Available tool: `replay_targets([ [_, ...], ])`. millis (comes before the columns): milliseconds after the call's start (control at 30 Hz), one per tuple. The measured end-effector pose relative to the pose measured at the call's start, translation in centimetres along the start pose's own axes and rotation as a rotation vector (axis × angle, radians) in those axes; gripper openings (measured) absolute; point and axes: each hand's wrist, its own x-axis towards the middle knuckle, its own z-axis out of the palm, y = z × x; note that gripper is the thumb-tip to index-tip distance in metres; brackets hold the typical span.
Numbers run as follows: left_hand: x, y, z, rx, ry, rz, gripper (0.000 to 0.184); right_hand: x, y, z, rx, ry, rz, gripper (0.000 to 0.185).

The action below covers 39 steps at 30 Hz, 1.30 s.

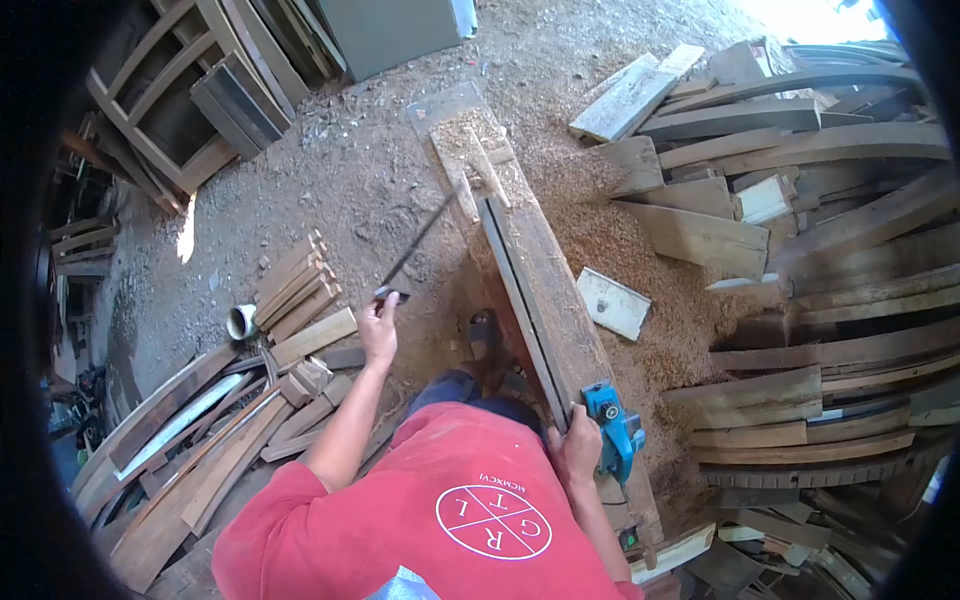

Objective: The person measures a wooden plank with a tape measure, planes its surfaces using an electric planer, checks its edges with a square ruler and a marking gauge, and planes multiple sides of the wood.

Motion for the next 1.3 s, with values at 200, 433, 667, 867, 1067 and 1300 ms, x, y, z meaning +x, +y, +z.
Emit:
replay_targets([
  [200,1.9,-0.1,-3.2,-0.008,0.166,-0.014,0.028,6.1,-2.7,1.5,-0.144,-0.03,-0.024,0.045],
  [433,0.5,1.8,-0.3,-0.063,0.153,0.043,0.03,7.4,-4.2,0.9,-0.174,0.041,-0.151,0.074],
  [667,-7.8,3.7,1.7,-0.439,0.009,-0.041,0.022,-3.0,11.3,-2.6,-0.221,0.13,0.085,0.076],
  [867,-13.8,2.8,2.8,-0.59,-0.129,-0.144,0.019,-4.5,18.2,-1.8,0.122,0.055,0.209,0.061],
  [1067,-15.5,2.8,2.0,-0.65,-0.11,-0.145,0.019,-5.3,19.4,-1.1,0.311,-0.029,0.238,0.041],
  [1300,-15.4,1.8,-0.1,-0.552,-0.099,-0.188,0.015,-7.0,6.3,-11.5,0.466,-0.131,0.31,0.039],
])
